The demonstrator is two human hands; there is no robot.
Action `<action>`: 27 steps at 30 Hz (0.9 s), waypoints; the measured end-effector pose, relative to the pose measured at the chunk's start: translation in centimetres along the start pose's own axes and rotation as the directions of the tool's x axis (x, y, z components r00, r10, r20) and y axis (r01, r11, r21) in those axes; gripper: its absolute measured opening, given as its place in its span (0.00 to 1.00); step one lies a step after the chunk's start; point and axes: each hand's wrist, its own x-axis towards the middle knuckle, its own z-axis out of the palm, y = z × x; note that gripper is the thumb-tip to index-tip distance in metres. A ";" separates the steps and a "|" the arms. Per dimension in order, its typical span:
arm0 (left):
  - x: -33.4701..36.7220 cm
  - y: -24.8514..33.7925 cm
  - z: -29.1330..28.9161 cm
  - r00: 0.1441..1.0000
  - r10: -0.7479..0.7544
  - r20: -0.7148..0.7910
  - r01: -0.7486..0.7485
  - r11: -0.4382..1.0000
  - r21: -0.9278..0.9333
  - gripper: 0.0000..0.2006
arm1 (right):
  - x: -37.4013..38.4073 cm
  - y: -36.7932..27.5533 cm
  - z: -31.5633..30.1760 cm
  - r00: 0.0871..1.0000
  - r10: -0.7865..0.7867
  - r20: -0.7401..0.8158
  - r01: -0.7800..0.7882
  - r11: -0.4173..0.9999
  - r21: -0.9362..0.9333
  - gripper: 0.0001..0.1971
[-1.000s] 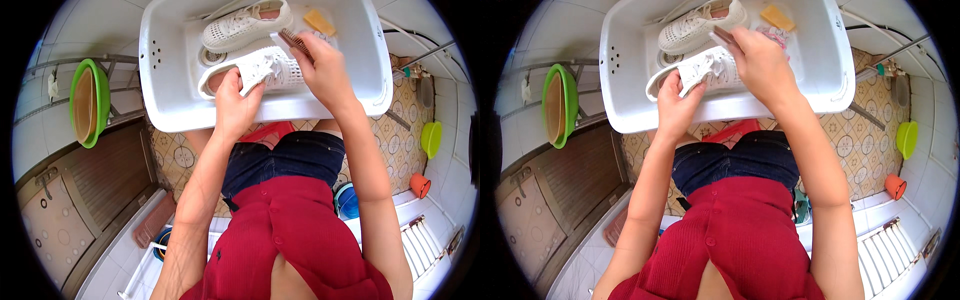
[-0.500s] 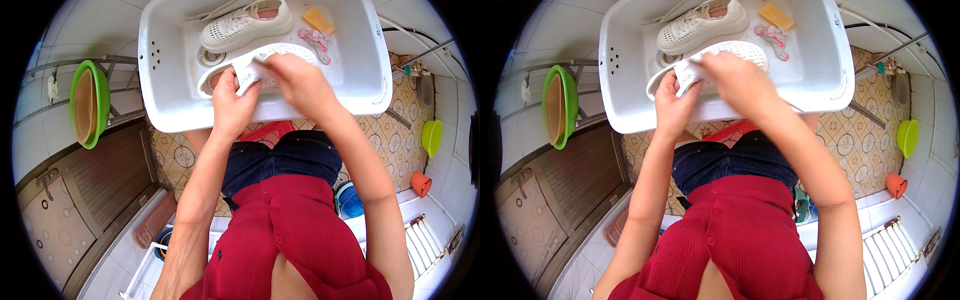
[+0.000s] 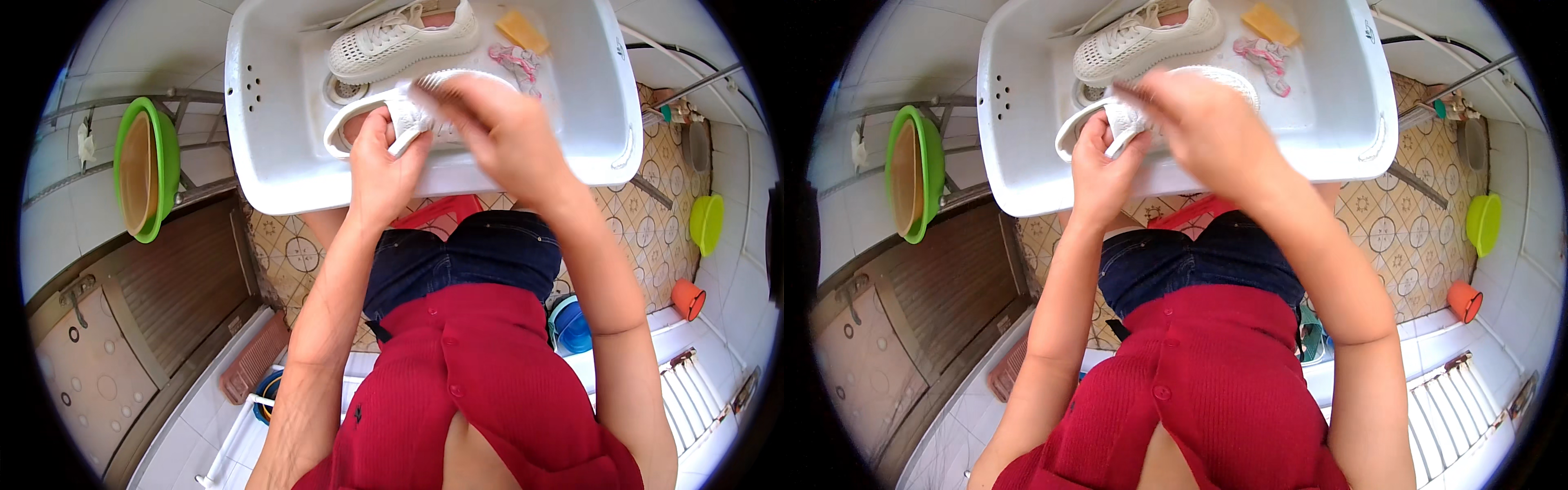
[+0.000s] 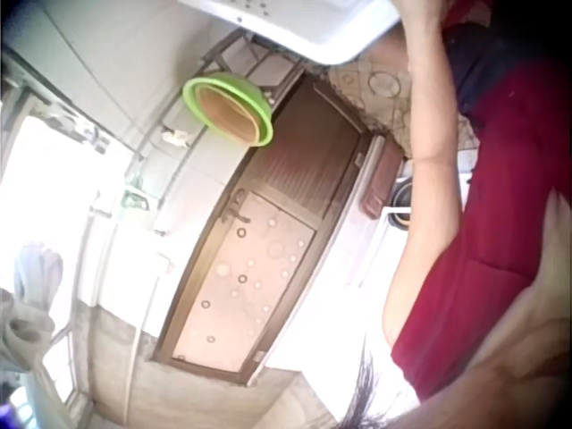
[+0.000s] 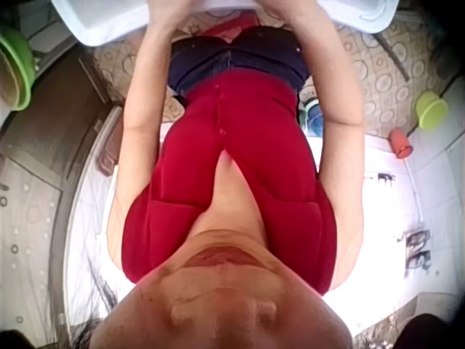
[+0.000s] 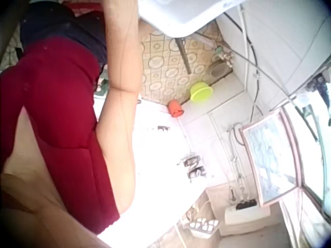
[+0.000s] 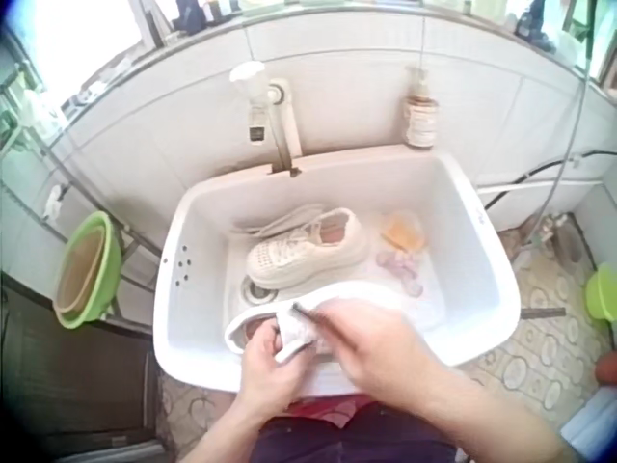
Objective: The person scrubs a white shoe and its insole in a sink using a brush and a cloth.
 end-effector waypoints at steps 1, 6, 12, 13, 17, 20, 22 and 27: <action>0.0 0.0 0.0 1.000 -0.020 -0.007 0.019 0.999 -0.039 0.15 | -0.8 0.2 0.3 0.985 0.090 0.146 -0.086 0.996 -0.033 0.06; 0.1 -0.1 0.3 1.000 -0.007 -0.006 0.007 0.995 -0.095 0.15 | -0.3 3.7 -0.9 0.990 0.136 -0.045 -0.142 0.965 -0.221 0.07; 0.3 0.3 -0.2 0.996 -0.088 -0.010 0.086 0.989 -0.122 0.16 | -1.3 2.8 0.6 0.992 0.111 0.064 -0.104 0.988 -0.111 0.12; 0.2 0.2 -0.1 0.996 -0.086 -0.012 0.084 0.989 -0.121 0.16 | -1.0 3.8 0.4 0.997 0.072 -0.027 -0.075 0.982 -0.176 0.13; 0.1 0.3 0.1 0.997 -0.075 -0.002 0.074 0.988 -0.139 0.17 | -0.6 1.9 -0.5 0.997 -0.039 -0.074 0.028 0.990 -0.139 0.14; 0.3 0.1 -0.3 0.994 -0.112 -0.001 0.110 0.978 -0.177 0.17 | -2.2 1.3 1.1 0.993 0.085 0.083 -0.072 0.986 -0.152 0.15; 0.2 0.2 -0.2 0.993 -0.120 0.000 0.117 0.971 -0.209 0.17 | -1.8 2.9 0.7 0.995 0.091 0.047 -0.081 0.980 -0.180 0.13; 0.1 0.3 0.0 0.997 -0.077 -0.001 0.076 0.985 -0.153 0.17 | -1.5 -0.1 0.1 0.994 0.085 0.065 -0.073 0.983 -0.170 0.10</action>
